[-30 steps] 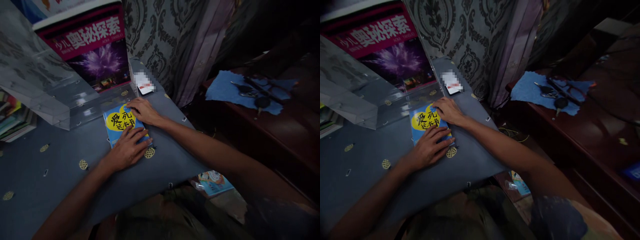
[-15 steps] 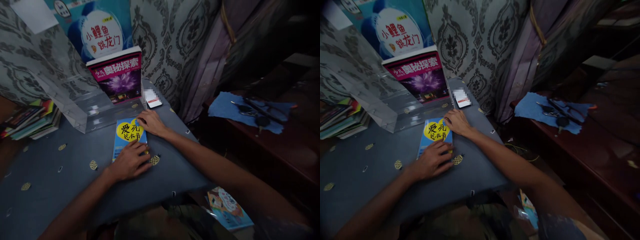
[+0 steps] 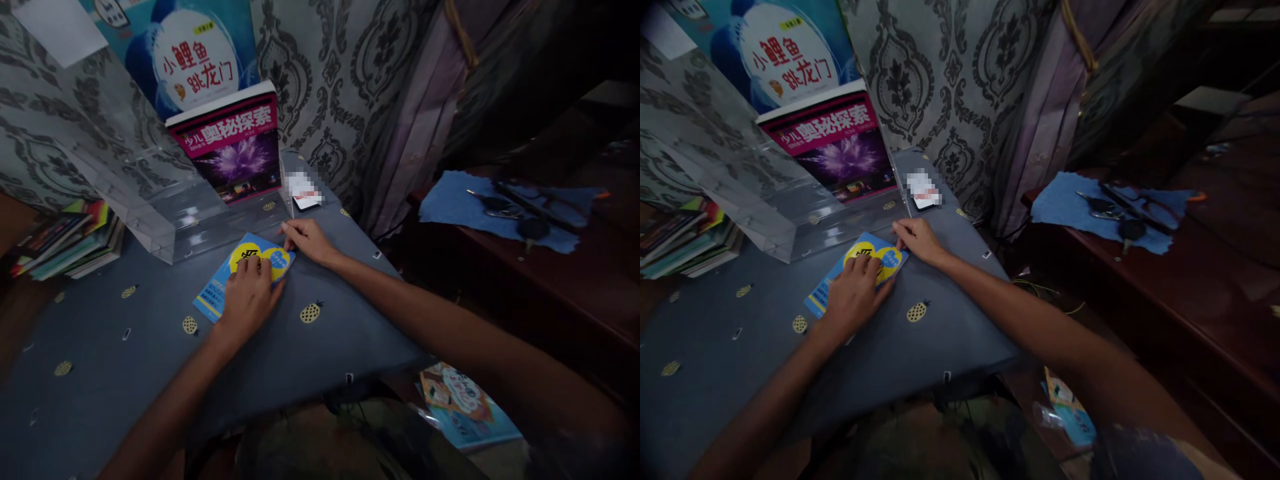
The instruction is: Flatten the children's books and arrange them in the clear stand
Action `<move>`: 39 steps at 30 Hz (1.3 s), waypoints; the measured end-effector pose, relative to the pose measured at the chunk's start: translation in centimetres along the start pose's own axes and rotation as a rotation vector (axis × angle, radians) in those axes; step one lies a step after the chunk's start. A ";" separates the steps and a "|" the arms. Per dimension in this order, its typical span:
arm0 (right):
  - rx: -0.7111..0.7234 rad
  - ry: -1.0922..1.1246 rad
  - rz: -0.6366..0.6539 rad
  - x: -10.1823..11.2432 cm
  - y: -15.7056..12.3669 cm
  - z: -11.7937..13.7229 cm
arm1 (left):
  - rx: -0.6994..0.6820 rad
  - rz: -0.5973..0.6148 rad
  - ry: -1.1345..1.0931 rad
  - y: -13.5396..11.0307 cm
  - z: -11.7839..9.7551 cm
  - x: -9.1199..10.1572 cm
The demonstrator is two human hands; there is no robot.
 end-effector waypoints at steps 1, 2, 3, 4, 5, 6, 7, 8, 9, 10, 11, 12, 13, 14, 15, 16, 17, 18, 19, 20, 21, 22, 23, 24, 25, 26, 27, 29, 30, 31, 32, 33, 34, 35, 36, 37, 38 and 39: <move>-0.001 0.032 -0.012 0.2 -0.1 -0.2 | 0.014 0.040 0.034 0.7 -0.4 0.1; -0.001 0.053 -0.023 0.3 -0.3 -0.3 | 0.025 0.076 0.056 1.1 -0.7 0.1; 0.000 0.064 -0.031 0.5 -0.5 -0.3 | 0.034 0.104 0.071 1.5 -0.9 0.1; 0.002 0.067 -0.037 0.6 -0.6 -0.3 | 0.037 0.123 0.081 1.6 -1.1 0.1; 0.004 0.066 -0.043 0.7 -0.7 -0.2 | 0.035 0.134 0.091 1.7 -1.2 0.0; 0.008 0.061 -0.047 0.7 -0.8 -0.2 | 0.033 0.142 0.101 1.7 -1.2 -0.1; 0.012 0.053 -0.049 0.7 -0.9 0.0 | 0.030 0.151 0.110 1.6 -1.3 -0.2; 0.017 0.046 -0.051 0.7 -0.9 0.1 | 0.025 0.160 0.119 1.6 -1.4 -0.3; 0.022 0.039 -0.054 0.7 -0.9 0.2 | 0.019 0.168 0.126 1.7 -1.4 -0.4; 0.026 0.034 -0.057 0.7 -0.9 0.3 | 0.014 0.176 0.132 1.7 -1.5 -0.5; 0.029 0.031 -0.061 0.8 -0.9 0.3 | 0.011 0.181 0.136 1.8 -1.6 -0.5; 0.030 0.030 -0.065 0.8 -0.8 0.4 | 0.006 0.185 0.139 1.8 -1.7 -0.5; 0.029 0.031 -0.073 0.8 -0.8 0.4 | 0.003 0.188 0.140 1.9 -1.7 -0.4; 0.027 0.033 -0.079 0.9 -0.8 0.4 | 0.002 0.191 0.140 2.0 -1.7 -0.4; 0.025 0.034 -0.083 0.9 -0.8 0.4 | 0.002 0.193 0.138 2.0 -1.7 -0.3; 0.024 0.033 -0.085 1.0 -0.8 0.4 | 0.001 0.194 0.135 2.1 -1.7 -0.2; 0.025 0.031 -0.086 1.0 -0.8 0.4 | -0.002 0.193 0.131 2.1 -1.6 -0.2; 0.027 0.029 -0.089 1.1 -0.8 0.4 | -0.005 0.192 0.129 2.1 -1.5 -0.1; 0.031 0.028 -0.093 1.1 -0.8 0.4 | -0.007 0.189 0.128 2.1 -1.5 -0.1; 0.037 0.028 -0.098 1.2 -0.8 0.5 | -0.008 0.186 0.127 2.1 -1.4 -0.1; 0.045 0.029 -0.106 1.2 -0.8 0.5 | -0.008 0.185 0.128 2.2 -1.3 0.0; 0.054 0.029 -0.117 1.3 -0.9 0.6 | -0.005 0.184 0.130 2.2 -1.3 0.0; 0.065 0.024 -0.129 1.3 -0.9 0.7 | -0.002 0.186 0.132 2.2 -1.3 0.1; 0.077 0.015 -0.140 1.3 -1.0 0.8 | 0.000 0.190 0.132 2.2 -1.3 0.1; 0.087 0.005 -0.152 1.4 -1.1 1.0 | 0.002 0.193 0.132 2.2 -1.4 0.1; 0.093 -0.003 -0.163 1.4 -1.2 1.2 | 0.004 0.194 0.132 2.2 -1.5 0.2; 0.096 -0.010 -0.168 1.4 -1.4 1.4 | 0.004 0.193 0.132 2.2 -1.5 0.1; 0.100 -0.024 -0.169 1.4 -1.8 1.8 | -0.006 0.181 0.133 2.1 -1.6 0.0; 0.106 -0.036 -0.165 1.4 -2.0 1.9 | -0.014 0.170 0.135 2.1 -1.7 -0.1; 0.115 -0.059 -0.156 1.3 -2.2 2.1 | -0.020 0.157 0.137 2.0 -1.7 -0.2; 0.128 -0.097 -0.137 1.2 -2.3 2.2 | -0.027 0.145 0.138 2.0 -1.8 -0.4; 0.144 -0.151 -0.106 1.1 -2.4 2.3 | -0.028 0.133 0.141 1.9 -1.8 -0.5; 0.159 -0.215 -0.068 1.0 -2.5 2.3 | -0.028 0.124 0.144 1.9 -1.8 -0.7; 0.171 -0.282 -0.030 0.9 -2.6 2.4 | -0.028 0.119 0.148 1.9 -1.9 -0.8; 0.178 -0.345 0.003 0.7 -2.6 2.3 | -0.025 0.117 0.152 1.9 -1.9 -0.9; 0.181 -0.398 0.020 0.6 -2.6 2.3 | -0.023 0.118 0.154 1.8 -1.9 -0.9; 0.182 -0.440 0.026 0.6 -2.6 2.3 | -0.020 0.121 0.154 1.8 -1.9 -1.0; 0.183 -0.474 0.022 0.5 -2.6 2.3 | -0.018 0.124 0.151 1.8 -1.9 -0.9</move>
Point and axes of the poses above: each hand's wrist, its own y-axis towards the middle knuckle, its own x-axis out of the back of the hand, z = x × y, the point moved 2 cm from there along y, towards the middle knuckle, and after that the axes turned 12 degrees about -x, right-handed, at the moved point
